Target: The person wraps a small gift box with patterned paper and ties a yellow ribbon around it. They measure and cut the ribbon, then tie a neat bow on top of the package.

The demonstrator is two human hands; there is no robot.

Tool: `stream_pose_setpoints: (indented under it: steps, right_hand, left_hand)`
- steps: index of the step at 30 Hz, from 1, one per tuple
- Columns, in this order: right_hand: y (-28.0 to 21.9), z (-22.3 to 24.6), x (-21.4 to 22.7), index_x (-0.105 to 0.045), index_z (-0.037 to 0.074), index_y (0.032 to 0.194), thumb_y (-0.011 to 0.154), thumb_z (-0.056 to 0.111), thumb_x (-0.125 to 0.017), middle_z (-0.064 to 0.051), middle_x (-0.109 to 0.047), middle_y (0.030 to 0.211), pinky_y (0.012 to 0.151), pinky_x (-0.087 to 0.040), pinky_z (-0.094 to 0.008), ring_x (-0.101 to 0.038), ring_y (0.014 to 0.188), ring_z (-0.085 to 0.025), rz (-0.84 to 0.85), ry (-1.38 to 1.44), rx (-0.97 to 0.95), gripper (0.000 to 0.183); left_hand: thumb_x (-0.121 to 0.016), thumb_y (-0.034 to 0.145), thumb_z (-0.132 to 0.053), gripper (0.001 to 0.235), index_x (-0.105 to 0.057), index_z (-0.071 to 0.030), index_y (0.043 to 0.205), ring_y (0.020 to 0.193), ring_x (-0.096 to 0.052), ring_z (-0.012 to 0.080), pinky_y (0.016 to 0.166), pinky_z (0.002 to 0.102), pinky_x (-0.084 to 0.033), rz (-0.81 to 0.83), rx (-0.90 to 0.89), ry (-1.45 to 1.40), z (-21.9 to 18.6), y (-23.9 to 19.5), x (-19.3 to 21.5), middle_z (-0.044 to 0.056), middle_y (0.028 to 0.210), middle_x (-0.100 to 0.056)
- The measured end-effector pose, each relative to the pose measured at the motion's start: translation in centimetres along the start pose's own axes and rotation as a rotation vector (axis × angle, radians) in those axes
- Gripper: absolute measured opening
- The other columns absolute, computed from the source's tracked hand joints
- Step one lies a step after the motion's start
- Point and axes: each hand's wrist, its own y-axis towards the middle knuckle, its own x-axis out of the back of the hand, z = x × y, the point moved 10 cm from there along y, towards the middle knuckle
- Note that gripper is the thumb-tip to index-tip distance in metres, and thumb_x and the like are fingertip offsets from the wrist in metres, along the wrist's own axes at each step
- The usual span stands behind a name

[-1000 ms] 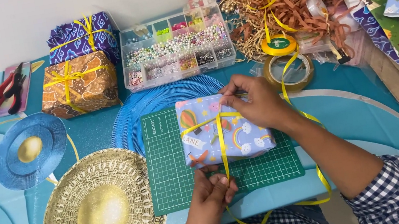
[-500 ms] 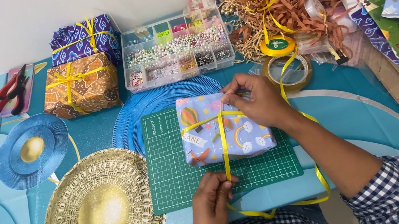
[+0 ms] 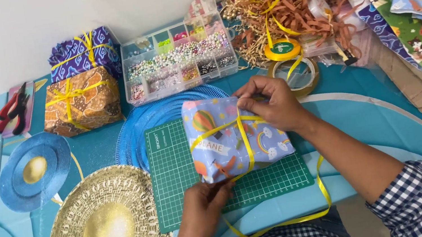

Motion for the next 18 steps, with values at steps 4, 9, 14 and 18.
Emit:
stream_pose_setpoints:
  steps: [4,9,14,18]
  right_hand:
    - [-0.1,-0.2,-0.6,-0.078,0.01,0.102,0.102,0.01,-0.087,-0.016,-0.087,0.12,0.099,-0.071,-0.034,-0.084,0.117,-0.022,0.039,0.023,-0.038,0.01]
    - [-0.1,0.3,-0.8,-0.078,0.01,0.101,0.102,0.011,-0.088,-0.016,-0.087,0.119,0.099,-0.071,-0.034,-0.084,0.119,-0.024,0.057,0.03,-0.025,0.01]
    - [-0.2,0.6,-0.9,-0.078,0.01,0.101,0.102,0.01,-0.087,-0.016,-0.086,0.119,0.1,-0.071,-0.034,-0.084,0.119,-0.024,0.067,0.034,-0.034,0.009]
    - [-0.3,2.0,-1.1,-0.077,0.002,0.097,0.104,0.004,-0.088,-0.018,-0.087,0.109,0.097,-0.065,-0.04,-0.082,0.109,-0.023,0.078,0.111,0.024,0.013]
  left_hand:
    - [-0.089,0.099,-0.013,0.025,-0.071,-0.012,0.082,0.068,-0.052,0.0117,0.062,0.037,-0.04,0.004,-0.2,0.297,1.4,1.8,2.5,-0.001,0.076,-0.061]
    - [-0.074,0.086,0.009,0.029,-0.086,-0.01,0.104,0.082,-0.078,0.0253,0.068,0.039,-0.057,0.108,-0.575,0.48,-2.6,2.5,3.6,0.005,0.093,-0.08]
    - [-0.075,0.088,0.014,0.036,-0.093,-0.01,0.108,0.094,-0.088,0.0297,0.07,0.038,-0.069,0.174,-0.723,0.47,-4.5,4.1,3.4,0.009,0.108,-0.089]
    - [-0.082,0.096,0.007,0.021,-0.086,0.007,0.116,0.092,-0.082,0.0443,0.082,0.047,-0.07,0.202,-0.687,0.602,-3.8,6.4,2.8,0.022,0.102,-0.082]
